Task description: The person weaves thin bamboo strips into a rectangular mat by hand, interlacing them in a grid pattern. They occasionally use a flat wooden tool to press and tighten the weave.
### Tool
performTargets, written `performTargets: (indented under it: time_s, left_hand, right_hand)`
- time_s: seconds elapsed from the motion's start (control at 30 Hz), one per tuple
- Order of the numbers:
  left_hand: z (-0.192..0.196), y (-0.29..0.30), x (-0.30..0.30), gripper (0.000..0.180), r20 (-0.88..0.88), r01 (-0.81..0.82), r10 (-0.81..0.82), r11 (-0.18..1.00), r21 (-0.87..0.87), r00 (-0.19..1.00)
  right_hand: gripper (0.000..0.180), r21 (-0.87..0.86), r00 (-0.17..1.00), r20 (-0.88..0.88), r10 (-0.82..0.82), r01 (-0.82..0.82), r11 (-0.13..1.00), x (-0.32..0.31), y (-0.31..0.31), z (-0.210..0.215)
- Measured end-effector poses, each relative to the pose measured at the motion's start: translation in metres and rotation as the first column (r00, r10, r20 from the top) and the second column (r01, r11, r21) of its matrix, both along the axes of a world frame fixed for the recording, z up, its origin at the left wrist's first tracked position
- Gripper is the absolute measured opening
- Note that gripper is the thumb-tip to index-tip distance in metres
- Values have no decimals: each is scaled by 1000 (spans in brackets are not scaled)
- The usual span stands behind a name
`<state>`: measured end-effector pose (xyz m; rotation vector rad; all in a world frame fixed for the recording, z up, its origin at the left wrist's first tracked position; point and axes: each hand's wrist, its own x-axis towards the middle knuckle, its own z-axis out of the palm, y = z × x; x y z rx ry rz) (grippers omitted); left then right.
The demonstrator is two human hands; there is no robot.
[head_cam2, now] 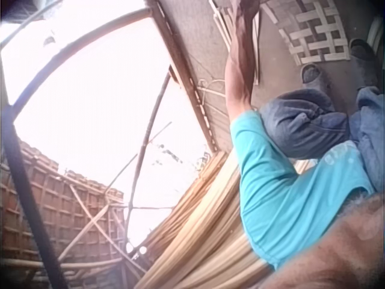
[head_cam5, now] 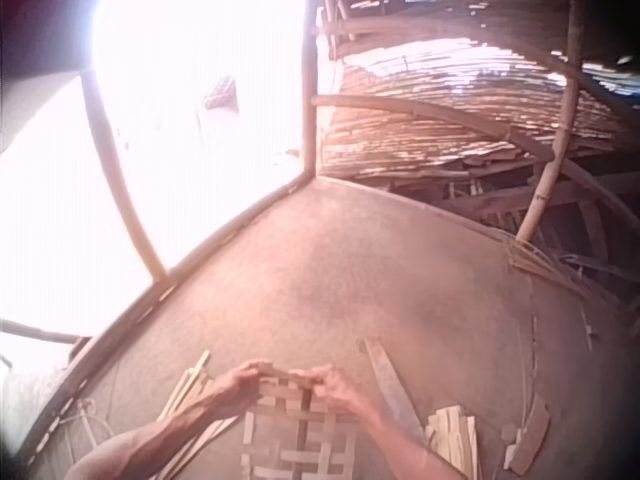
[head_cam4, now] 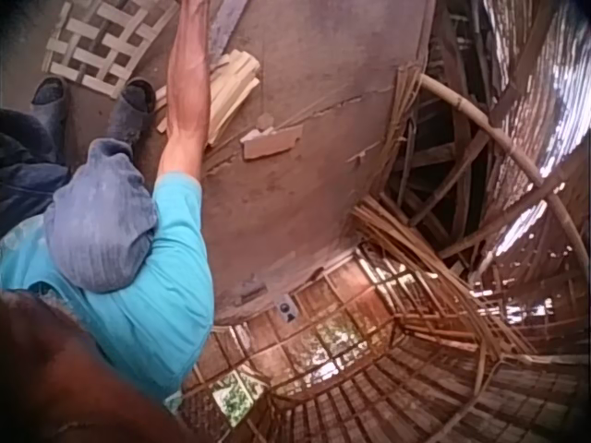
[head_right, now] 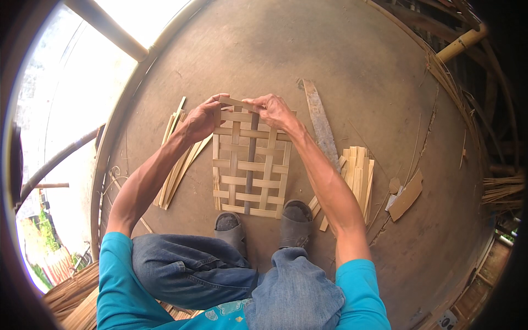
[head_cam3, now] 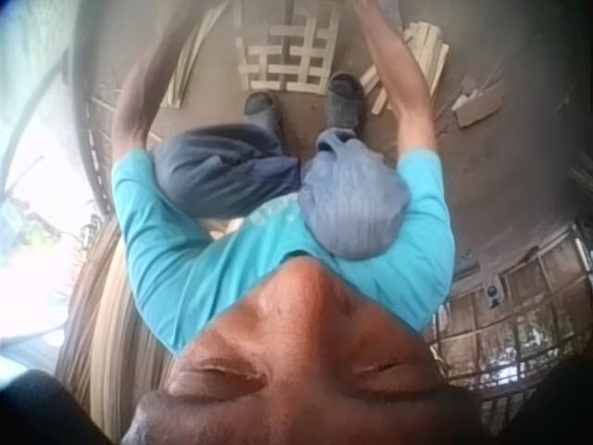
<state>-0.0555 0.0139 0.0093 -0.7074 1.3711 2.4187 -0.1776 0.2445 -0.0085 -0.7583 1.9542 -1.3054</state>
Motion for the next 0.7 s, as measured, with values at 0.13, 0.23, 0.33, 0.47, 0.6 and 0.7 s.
performTargets:
  time_s: [0.13, 0.23, 0.33, 0.47, 0.6, 0.7]
  left_hand:
    - [-2, 1, -2, 34, 7, -29, 29, 999, 23, 1000]
    - [-2, -1, -4, 34, 20, -24, 23, 999, 29, 1000]
    - [-4, -2, -2, 34, 7, -37, 37, 998, 45, 999]
    - [-4, -1, -3, 33, 38, -46, 44, 998, 37, 998]
    - [2, 4, -8, 32, 82, -66, 62, 997, 37, 995]
    - [-4, -1, -5, 31, 64, -64, 60, 996, 60, 996]
  right_hand:
    - [34, -35, 1000, 25, -9, 10, 999, 0, 0, -5]
    - [33, -57, 999, 50, 16, -13, 998, -5, 1, -10]
    - [33, -38, 995, 90, 49, -46, 998, -9, 0, -10]
    - [33, -40, 989, 137, 57, -52, 998, -10, 0, -13]
    - [32, -81, 983, 168, 75, -62, 995, -13, 2, -15]
    - [32, -80, 986, 146, 85, -74, 994, -11, -1, -14]
